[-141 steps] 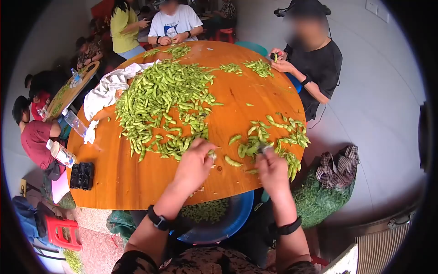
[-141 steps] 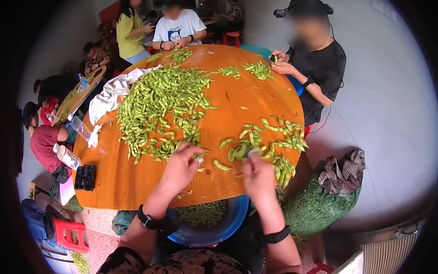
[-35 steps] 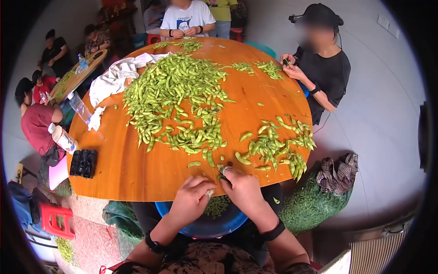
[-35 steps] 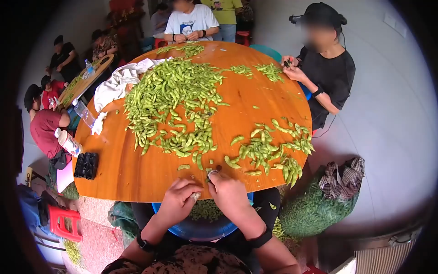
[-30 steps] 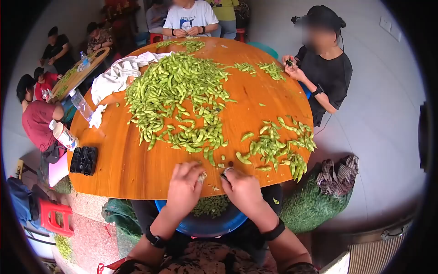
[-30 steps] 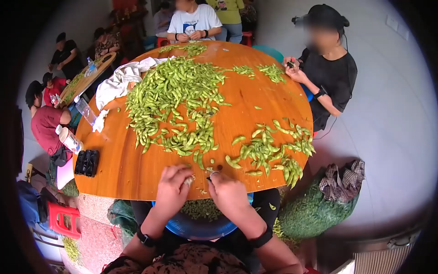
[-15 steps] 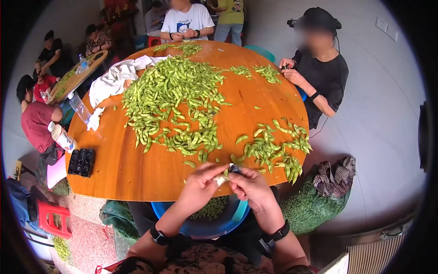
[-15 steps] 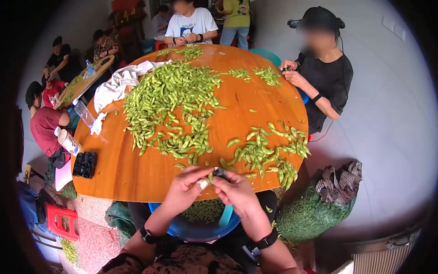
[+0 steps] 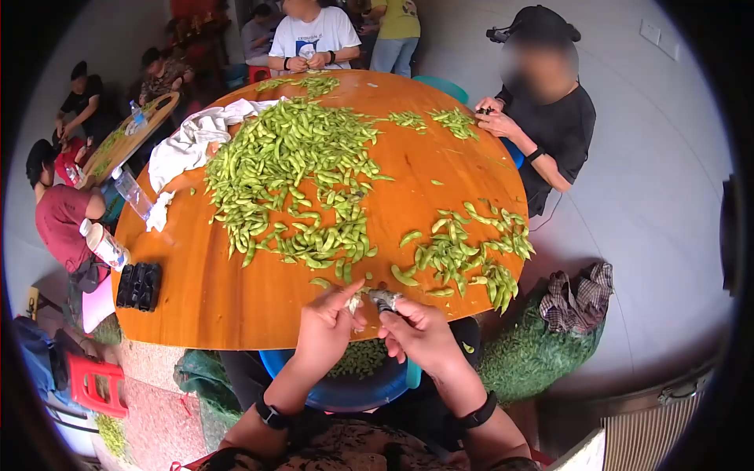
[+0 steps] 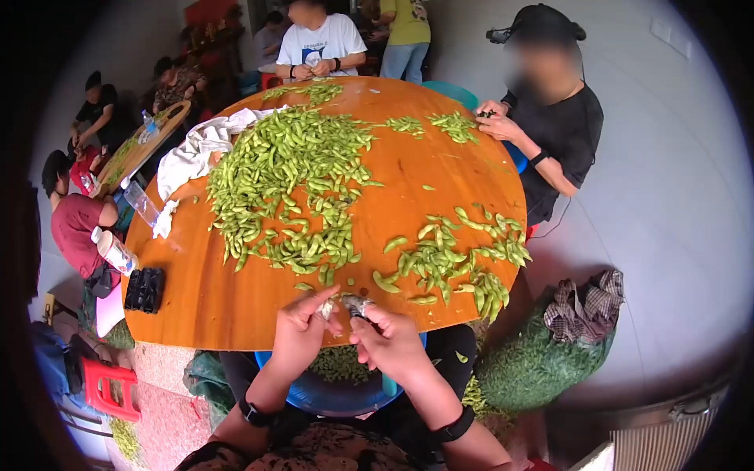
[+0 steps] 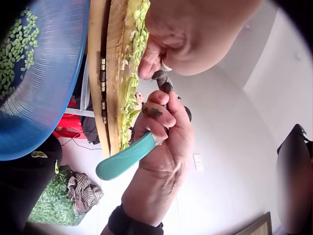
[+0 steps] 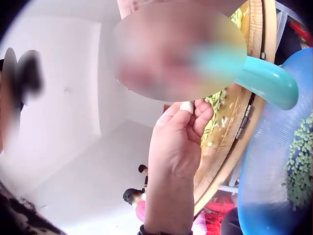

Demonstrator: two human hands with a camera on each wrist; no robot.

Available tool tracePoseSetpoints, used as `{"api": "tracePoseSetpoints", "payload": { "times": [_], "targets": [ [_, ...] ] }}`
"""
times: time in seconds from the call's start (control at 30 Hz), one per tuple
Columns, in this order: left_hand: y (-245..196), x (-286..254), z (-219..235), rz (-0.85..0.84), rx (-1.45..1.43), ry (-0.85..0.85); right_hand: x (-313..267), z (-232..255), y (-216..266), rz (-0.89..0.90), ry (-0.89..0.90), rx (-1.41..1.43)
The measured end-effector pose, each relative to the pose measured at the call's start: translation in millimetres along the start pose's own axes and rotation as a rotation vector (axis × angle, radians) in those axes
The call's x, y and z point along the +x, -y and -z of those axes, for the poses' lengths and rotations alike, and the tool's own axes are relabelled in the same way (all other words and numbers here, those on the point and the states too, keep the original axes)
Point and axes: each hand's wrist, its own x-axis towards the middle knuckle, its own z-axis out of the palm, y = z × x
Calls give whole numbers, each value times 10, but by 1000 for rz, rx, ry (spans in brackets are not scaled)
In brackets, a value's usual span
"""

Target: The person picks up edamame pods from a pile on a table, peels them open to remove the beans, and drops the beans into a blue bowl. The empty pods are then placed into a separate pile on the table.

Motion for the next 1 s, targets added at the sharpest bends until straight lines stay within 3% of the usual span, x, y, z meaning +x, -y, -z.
{"api": "tracePoseSetpoints", "payload": {
  "times": [0.1, 0.17, 0.2, 0.27, 0.47, 0.77, 0.9, 0.93, 1.0],
  "targets": [
    [14, -31, -29, -133, 22, 57, 23, 9, -11, -33, 40, -38],
    [20, -38, -21, 30, -315, 80, 42, 38, -63, -12, 61, 2],
    [16, -39, -4, 33, -315, 81, 46, 48, -81, 11, 84, 38],
    [-3, -31, 43, 221, -490, 129, 23, 42, -40, -4, 84, 15],
    [-52, -49, 87, 378, -639, 161, 3, 65, -36, -53, 118, 83],
    [146, -65, 93, 385, -856, 295, 45, 131, -155, -102, 183, 370],
    [51, -35, 29, 430, -923, 267, 78, 142, -167, -129, 169, 409],
    [-27, -23, -4, 359, -803, 221, 73, 104, -155, -131, 166, 410],
    [-96, -24, -50, 222, -533, 98, 43, 2, -126, 81, 33, 140]
  ]
}}
